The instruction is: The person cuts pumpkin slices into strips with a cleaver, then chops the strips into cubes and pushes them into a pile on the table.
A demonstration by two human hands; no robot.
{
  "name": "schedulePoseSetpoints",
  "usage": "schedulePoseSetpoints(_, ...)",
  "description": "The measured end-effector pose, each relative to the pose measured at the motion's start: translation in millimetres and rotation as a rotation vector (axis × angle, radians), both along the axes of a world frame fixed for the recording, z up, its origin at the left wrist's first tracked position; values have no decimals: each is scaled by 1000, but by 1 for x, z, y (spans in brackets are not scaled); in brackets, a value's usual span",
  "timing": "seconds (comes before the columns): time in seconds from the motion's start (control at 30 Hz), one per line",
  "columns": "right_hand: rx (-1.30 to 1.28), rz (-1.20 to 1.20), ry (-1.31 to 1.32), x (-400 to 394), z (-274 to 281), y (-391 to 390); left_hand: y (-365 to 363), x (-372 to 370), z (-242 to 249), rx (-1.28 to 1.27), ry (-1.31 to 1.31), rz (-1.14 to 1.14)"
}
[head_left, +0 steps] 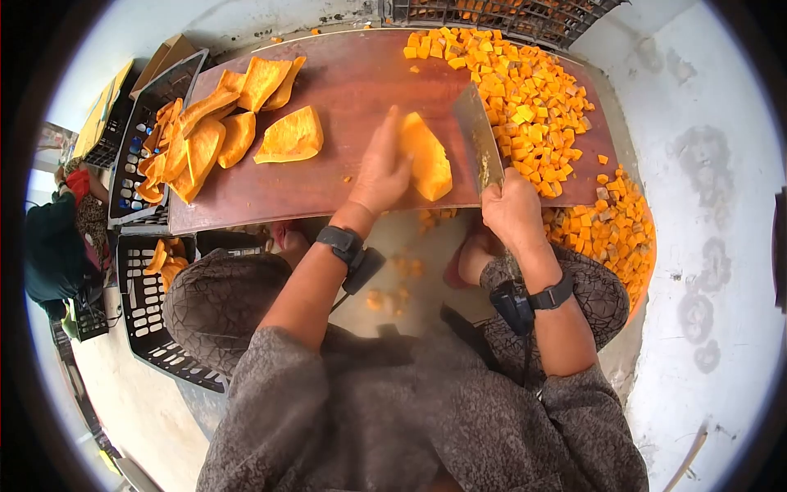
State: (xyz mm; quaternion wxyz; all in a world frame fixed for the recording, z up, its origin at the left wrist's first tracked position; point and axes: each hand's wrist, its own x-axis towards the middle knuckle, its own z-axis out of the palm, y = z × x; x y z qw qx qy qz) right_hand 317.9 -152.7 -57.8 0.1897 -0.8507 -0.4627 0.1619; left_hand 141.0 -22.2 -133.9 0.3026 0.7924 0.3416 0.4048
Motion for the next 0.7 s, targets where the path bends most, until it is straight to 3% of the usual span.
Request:
schedulePoseSetpoints(0.07, 2, -20, 101, 3, -5, -1, 2, -1, 2, 91, 31, 21)
schedulePoseSetpoints(0.13, 20, -21, 127, 2, -4, -2, 4, -9, 7, -15, 64, 33)
schedulePoseSetpoints(0.47, -59, 16, 71, -2, 4, 0, 7, -15, -4, 128, 134, 4)
schedulePoseSetpoints(0.53, -57, 15, 53, -3, 6, 0, 10, -17, -3, -20, 35, 8)
schedulePoseSetpoints(0.63, -13, 28, 55, 0, 1, 0, 6, -27, 14, -185, 148, 62)
schedulePoseSetpoints(0.7, -9, 24, 70, -1, 0, 0, 13, -35, 8, -142, 130, 34)
